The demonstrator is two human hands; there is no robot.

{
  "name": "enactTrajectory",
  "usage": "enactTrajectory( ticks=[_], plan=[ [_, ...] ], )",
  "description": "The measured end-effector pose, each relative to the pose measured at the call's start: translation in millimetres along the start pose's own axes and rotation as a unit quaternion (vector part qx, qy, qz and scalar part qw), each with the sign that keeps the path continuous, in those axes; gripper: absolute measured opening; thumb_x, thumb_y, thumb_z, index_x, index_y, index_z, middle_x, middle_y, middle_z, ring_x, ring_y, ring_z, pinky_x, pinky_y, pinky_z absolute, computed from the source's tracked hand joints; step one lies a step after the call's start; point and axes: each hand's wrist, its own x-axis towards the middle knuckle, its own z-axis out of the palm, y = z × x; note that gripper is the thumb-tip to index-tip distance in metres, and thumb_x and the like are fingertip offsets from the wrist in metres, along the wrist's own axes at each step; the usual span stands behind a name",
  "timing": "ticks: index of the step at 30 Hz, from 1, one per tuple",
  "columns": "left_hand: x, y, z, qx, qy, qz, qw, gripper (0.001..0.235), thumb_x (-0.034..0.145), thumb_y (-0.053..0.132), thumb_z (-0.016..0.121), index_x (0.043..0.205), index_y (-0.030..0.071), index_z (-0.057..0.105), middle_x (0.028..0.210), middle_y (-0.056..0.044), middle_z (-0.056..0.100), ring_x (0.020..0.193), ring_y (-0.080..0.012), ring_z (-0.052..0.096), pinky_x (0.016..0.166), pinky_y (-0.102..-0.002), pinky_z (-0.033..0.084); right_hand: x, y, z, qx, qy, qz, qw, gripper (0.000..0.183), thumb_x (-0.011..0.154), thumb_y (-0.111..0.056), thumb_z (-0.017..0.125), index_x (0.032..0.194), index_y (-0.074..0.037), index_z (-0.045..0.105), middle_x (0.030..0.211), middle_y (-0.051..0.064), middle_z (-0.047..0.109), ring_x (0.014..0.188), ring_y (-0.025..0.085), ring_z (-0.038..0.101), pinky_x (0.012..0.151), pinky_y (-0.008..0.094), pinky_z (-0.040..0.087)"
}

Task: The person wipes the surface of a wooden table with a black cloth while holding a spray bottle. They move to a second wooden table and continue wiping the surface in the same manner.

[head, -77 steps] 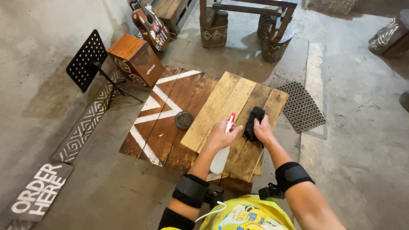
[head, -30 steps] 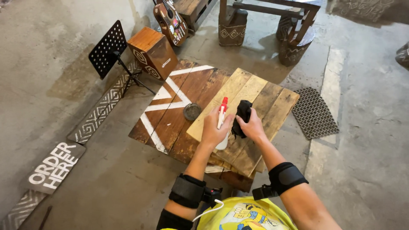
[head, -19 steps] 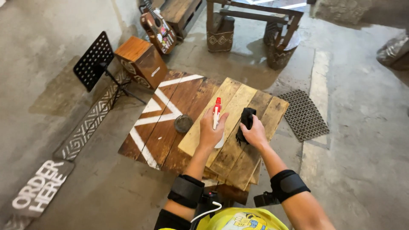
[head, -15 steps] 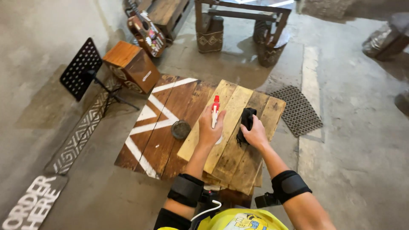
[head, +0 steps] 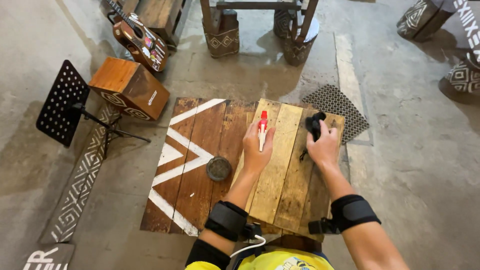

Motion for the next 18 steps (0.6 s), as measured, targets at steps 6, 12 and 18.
enactTrajectory(
  ticks=[6, 12, 18],
  plan=[
    [9.5, -16.0, 12.6, 0.025, 0.011, 0.023, 0.999, 0.024, 0.099, 0.016, 0.069, 0.114, -0.001, 0.064, 0.103, -0.019, 0.067, 0.095, -0.0381, 0.066, 0.082, -0.043, 0.052, 28.7, 22.6, 9.7, -0.103, 0.057, 0.022, 0.993, 0.070, 0.087, -0.026, 0.076, 0.147, -0.001, 0.051, 0.123, 0.025, 0.052, 0.116, 0.047, 0.054, 0.094, 0.053, 0.049],
    [27.9, -17.6, 20.1, 0.021, 0.001, 0.004, 1.000, 0.024, 0.100, 0.015, 0.067, 0.117, -0.001, 0.064, 0.105, -0.020, 0.068, 0.098, -0.0372, 0.068, 0.084, -0.042, 0.053, 43.2, 7.7, 37.0, -0.246, -0.041, 0.047, 0.967, 0.073, 0.083, -0.029, 0.073, 0.147, -0.010, 0.044, 0.132, 0.028, 0.046, 0.135, 0.051, 0.035, 0.110, 0.067, 0.019],
    [31.2, -15.0, 11.6, 0.016, -0.012, -0.023, 1.000, 0.021, 0.100, 0.012, 0.065, 0.117, -0.001, 0.064, 0.106, -0.019, 0.068, 0.096, -0.0356, 0.069, 0.084, -0.040, 0.054, 62.0, 26.5, 111.2, -0.096, -0.075, 0.016, 0.992, 0.078, 0.093, -0.021, 0.061, 0.156, 0.009, 0.025, 0.161, 0.038, 0.017, 0.151, 0.052, 0.015, 0.123, 0.060, 0.011]
  ],
)
